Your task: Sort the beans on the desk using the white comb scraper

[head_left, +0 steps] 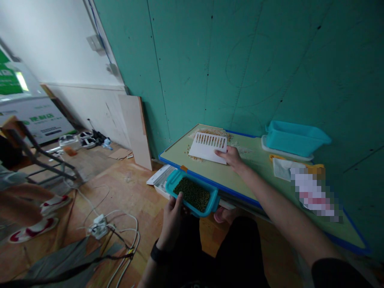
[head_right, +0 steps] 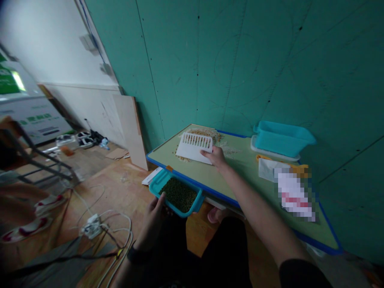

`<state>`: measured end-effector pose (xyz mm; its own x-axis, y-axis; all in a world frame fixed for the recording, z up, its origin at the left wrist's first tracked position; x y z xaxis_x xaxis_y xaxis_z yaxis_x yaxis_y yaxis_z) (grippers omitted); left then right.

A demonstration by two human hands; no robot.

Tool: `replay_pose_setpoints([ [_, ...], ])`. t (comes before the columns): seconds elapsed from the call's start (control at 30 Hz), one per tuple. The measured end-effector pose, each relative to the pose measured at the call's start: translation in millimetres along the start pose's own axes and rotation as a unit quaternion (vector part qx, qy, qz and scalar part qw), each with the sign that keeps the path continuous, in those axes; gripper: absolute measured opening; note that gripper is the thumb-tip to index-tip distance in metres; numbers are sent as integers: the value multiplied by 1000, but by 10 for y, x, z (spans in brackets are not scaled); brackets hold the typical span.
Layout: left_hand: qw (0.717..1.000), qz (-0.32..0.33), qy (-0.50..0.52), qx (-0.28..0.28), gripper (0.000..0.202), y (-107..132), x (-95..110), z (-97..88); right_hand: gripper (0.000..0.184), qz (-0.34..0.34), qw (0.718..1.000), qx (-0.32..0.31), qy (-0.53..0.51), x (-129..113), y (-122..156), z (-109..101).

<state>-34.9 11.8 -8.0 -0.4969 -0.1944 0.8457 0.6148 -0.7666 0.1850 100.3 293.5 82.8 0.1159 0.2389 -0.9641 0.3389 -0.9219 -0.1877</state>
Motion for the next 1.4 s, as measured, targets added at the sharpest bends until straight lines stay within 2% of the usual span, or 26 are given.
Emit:
replay_pose_setpoints([
  [0.5,1000,-1,-9,-2,46,24,48,30,44,-14,998,-60,-11,-2,41,43],
  [0.83,1000,1,-1,-3,47,56,72,54,48,-27,998,-57,-16,-42,96,92],
  [1.07,1000,-5,-14,8,43,52,76,55,45,-40,998,-46,21,-60,118,130],
  [1.23,1000,-4,5,2,45,21,35,36,43,-45,999,-21,22,-53,114,139],
  [1.4,1000,-5,4,3,47,26,46,37,43,-57,997,-56,12,-48,117,179],
])
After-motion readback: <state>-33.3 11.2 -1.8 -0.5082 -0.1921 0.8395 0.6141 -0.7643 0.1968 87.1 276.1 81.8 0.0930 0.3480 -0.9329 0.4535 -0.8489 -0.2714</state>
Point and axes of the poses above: each hand's wrist, its own y-axis away from the middle knuckle, its own z-axis out of the palm, x = y × z, the point moved 2 cm from there along -y, towards the middle knuckle, and after that the axes turned 4 degrees about y, right-handed, at the moved point
